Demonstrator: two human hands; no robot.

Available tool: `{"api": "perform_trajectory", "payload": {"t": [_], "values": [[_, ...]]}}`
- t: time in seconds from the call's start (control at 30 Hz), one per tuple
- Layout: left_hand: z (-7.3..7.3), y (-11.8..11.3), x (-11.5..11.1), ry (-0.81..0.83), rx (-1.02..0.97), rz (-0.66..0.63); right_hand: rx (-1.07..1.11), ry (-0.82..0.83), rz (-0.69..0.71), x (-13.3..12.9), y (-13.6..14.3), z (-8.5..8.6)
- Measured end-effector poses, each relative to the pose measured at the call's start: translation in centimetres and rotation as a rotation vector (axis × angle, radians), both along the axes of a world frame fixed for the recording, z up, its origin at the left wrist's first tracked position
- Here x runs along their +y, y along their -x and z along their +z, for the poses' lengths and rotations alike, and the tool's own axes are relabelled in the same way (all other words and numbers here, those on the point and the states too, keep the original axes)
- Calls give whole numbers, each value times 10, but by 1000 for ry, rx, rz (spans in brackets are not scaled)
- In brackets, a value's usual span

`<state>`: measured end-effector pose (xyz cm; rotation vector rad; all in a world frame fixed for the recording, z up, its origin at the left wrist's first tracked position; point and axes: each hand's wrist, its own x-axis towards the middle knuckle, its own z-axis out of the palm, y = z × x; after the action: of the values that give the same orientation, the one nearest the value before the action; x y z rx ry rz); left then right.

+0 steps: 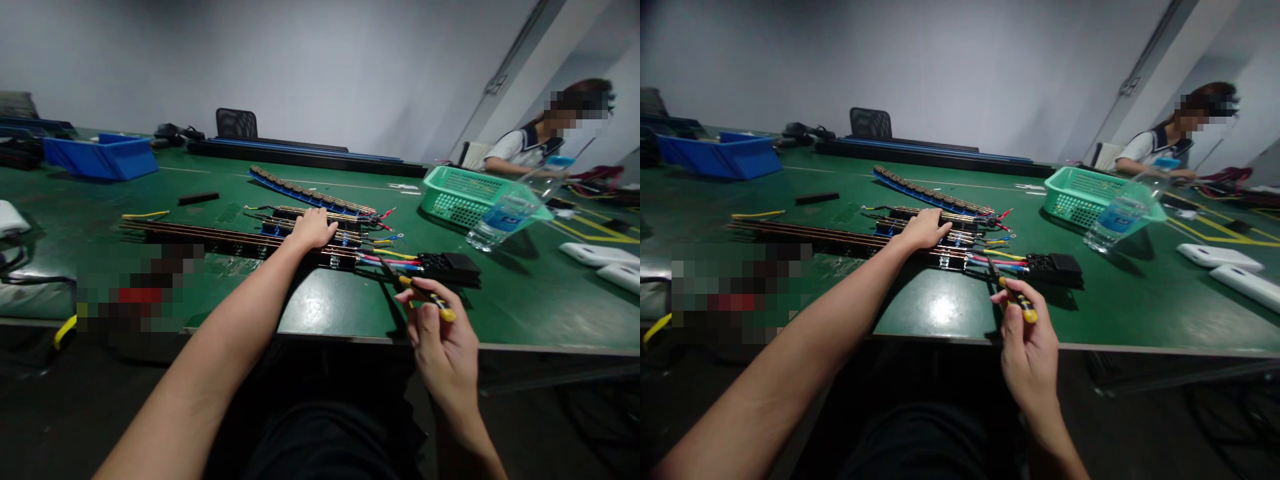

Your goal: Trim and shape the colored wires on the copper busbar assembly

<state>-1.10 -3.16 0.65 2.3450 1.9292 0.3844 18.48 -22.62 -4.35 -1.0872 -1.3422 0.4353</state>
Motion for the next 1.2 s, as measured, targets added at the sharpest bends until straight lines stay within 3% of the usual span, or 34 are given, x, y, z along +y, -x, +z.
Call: {"api": "perform_trajectory", "payload": {"t": [0.17, 0.27, 0.37, 0.5, 0.63, 0.83, 1.03, 1.1, 1.2], "values": [[-1, 0, 1, -4, 6, 5, -465, -143, -89, 23, -2, -8], [-3, 0, 3, -18, 0, 11, -630, -258, -21, 26, -3, -18], [-3, 0, 3, -19, 3, 15, -666, -212, 58, 25, -5, -19], [-1, 0, 2, -16, 10, 9, -566, 44, 114, 23, -5, -1], [-2, 1, 3, -15, 11, 6, -367, 244, 267, 29, -4, 18], [-3, 1, 5, -17, 20, 20, 119, 378, 333, 41, 4, 17], [-2, 0, 3, -22, 16, 19, 607, 290, 361, 45, 6, 19], [-2, 0, 3, -25, 15, 27, 602, 291, 346, 43, 7, 19], [-3, 0, 3, -25, 11, 37, 336, 283, 308, 34, 10, 14]]}}
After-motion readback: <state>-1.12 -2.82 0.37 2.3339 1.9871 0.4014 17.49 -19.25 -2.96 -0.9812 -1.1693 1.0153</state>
